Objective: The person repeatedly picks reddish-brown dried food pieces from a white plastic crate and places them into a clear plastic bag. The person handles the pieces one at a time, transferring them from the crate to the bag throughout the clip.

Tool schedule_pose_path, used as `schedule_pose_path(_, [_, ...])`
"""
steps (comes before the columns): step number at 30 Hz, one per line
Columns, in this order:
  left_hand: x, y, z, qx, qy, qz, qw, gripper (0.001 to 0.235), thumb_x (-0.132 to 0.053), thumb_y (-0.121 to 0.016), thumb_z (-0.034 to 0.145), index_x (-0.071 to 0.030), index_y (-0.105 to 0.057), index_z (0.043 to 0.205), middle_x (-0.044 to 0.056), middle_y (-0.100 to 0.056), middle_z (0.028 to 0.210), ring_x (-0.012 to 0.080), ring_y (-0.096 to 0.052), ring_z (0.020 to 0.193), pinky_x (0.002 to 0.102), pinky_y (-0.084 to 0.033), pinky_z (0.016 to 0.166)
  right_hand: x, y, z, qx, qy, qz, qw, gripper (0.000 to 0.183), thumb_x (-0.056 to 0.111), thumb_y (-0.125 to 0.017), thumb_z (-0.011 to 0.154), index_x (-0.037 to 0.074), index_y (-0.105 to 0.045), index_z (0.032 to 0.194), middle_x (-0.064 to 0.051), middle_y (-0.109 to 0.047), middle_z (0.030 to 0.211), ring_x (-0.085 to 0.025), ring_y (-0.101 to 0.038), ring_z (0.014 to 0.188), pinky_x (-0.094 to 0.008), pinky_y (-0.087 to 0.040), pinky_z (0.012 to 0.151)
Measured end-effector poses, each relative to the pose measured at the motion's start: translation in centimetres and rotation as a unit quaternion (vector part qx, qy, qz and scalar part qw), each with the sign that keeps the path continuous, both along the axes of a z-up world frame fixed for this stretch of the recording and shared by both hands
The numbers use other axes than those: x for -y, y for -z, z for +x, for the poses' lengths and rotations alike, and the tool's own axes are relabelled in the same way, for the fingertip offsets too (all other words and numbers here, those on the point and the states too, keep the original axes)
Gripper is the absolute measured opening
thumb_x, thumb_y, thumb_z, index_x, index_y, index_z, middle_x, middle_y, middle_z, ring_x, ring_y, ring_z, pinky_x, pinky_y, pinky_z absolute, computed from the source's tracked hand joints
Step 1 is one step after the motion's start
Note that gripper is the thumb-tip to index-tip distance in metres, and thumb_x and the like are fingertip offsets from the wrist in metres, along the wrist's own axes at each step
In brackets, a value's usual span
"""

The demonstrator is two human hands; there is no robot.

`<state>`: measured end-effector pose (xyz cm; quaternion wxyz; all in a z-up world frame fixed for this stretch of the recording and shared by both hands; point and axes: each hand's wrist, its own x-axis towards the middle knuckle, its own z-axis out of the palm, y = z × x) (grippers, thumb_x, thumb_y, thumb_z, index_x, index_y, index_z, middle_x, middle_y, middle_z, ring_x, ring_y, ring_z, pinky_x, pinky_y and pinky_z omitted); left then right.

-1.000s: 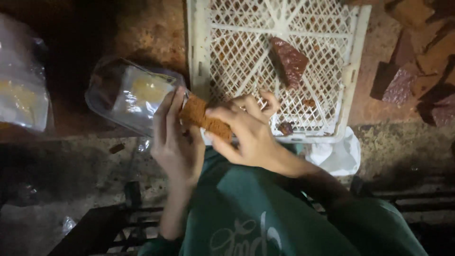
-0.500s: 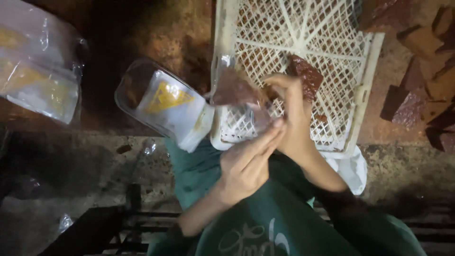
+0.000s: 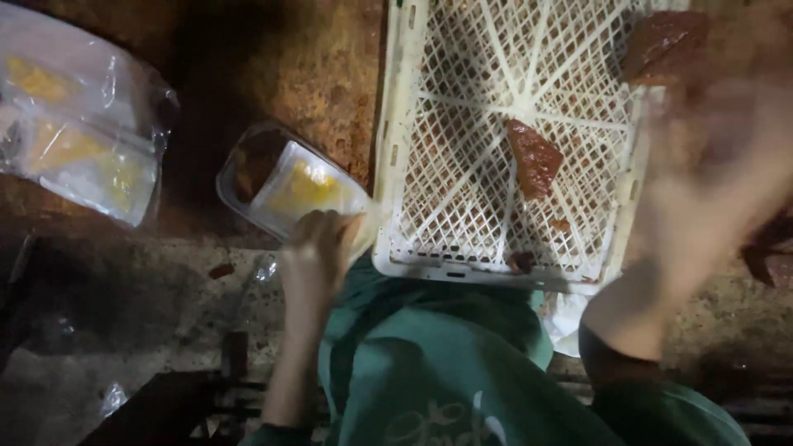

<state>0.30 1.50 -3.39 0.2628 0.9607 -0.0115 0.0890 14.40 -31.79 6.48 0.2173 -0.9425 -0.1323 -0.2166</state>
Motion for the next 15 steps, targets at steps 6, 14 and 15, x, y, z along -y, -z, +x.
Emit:
schedule_pose_path(6, [-1.0, 5.4, -0.2, 0.044, -0.174, 0.1, 0.979, 0.055, -0.058, -0.05, 0.105, -0.023, -0.051, 0.062, -0.001, -0.046, 0.052, 0.014, -0.044, 0.04, 0.026, -0.037, 0.04, -4.1, 10.6, 2.2, -0.276, 0.047, -0.19, 0.941, 0.076, 0.041, -0.087, 0.082, -0.008, -0.059, 0.131, -0.035, -0.05, 0.129, -0.058, -0.054, 0.111, -0.058, -0.052, 0.089])
schedule_pose_path(14, [0.4, 1.5, 0.6, 0.071, -0.246, 0.024, 0.966, 0.024, -0.004, -0.075, 0.083, -0.013, -0.054, 0.076, 0.004, -0.067, 0.118, 0.029, -0.073, 0.078, 0.037, -0.059, 0.058, -7.6, 5.2, -0.8, -0.235, -0.154, 0.376, 0.883, 0.04, -0.012, -0.082, 0.079, -0.008, -0.061, 0.113, -0.027, -0.068, 0.119, -0.039, -0.069, 0.113, -0.042, -0.053, 0.104])
schedule_pose_path(15, [0.3, 1.4, 0.7, 0.071, -0.246, 0.023, 0.966, 0.024, -0.004, -0.075, 0.083, -0.013, -0.054, 0.076, 0.004, -0.067, 0.118, 0.029, -0.073, 0.078, 0.037, -0.059, 0.058, -8.6, 5.2, -1.4, -0.234, -0.154, 0.375, 0.883, 0.04, -0.012, -0.082, 0.079, -0.008, -0.061, 0.113, -0.027, -0.068, 0.119, -0.039, -0.069, 0.113, -0.042, -0.053, 0.104])
